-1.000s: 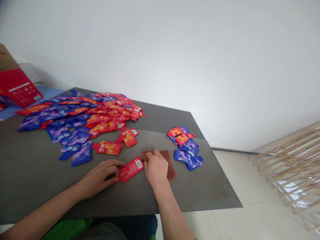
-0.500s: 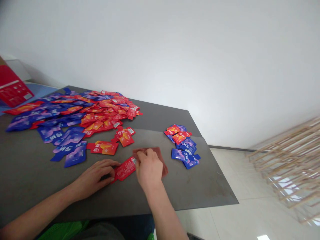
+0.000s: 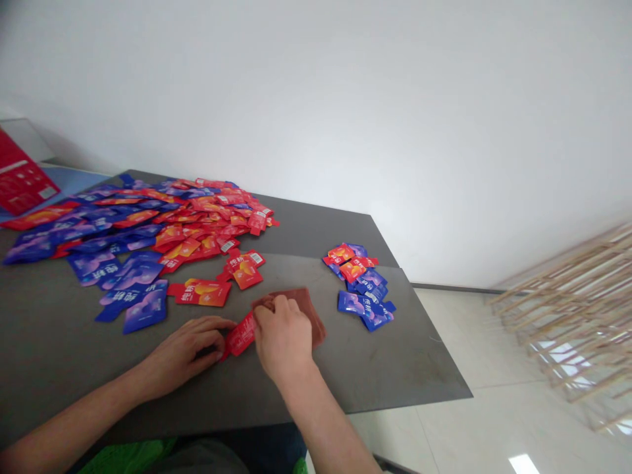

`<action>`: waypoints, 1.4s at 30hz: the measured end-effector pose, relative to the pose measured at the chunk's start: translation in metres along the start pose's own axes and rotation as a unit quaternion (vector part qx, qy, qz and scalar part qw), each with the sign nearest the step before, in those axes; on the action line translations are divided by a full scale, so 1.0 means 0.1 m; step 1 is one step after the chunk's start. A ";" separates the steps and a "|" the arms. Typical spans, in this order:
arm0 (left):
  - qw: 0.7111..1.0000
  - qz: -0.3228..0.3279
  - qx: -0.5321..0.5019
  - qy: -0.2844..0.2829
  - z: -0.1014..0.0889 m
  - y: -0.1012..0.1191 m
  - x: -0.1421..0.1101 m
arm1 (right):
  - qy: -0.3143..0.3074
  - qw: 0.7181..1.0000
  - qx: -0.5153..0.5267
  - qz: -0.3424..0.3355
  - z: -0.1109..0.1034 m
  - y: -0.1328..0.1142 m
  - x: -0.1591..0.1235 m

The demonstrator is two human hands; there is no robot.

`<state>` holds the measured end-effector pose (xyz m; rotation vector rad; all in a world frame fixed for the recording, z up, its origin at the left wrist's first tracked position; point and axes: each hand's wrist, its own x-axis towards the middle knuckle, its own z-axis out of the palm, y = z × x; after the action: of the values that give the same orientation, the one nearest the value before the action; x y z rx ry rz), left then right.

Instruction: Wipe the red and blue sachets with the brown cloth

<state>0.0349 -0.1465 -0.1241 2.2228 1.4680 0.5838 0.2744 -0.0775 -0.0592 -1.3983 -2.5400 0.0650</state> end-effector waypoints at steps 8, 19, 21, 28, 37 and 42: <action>1.000 -0.005 0.003 0.007 -0.02 0.05 -0.01 | 0.001 0.999 -0.001 0.042 -0.04 -0.01 -0.05; 1.000 -0.008 0.021 -0.001 0.00 0.03 -0.01 | -0.041 0.991 -0.022 0.127 -0.07 0.34 0.28; 1.000 -0.008 0.020 -0.002 0.00 0.03 -0.02 | -0.001 0.994 -0.010 0.107 -0.16 0.23 0.20; 1.000 -0.008 0.024 -0.003 0.01 0.03 -0.03 | -0.087 0.996 0.013 -0.006 0.05 -0.04 0.08; 0.999 -0.026 0.029 -0.014 -0.02 0.04 -0.03 | -0.049 0.985 0.062 0.150 0.01 0.45 -0.18; 0.998 -0.031 0.030 -0.035 -0.05 0.01 -0.04 | -0.083 0.967 0.209 0.123 0.02 0.36 -0.79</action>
<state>0.0318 -0.1501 -0.1197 2.2112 1.5305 0.4435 0.3447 -0.1241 -0.0816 -1.5666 -2.2717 0.7440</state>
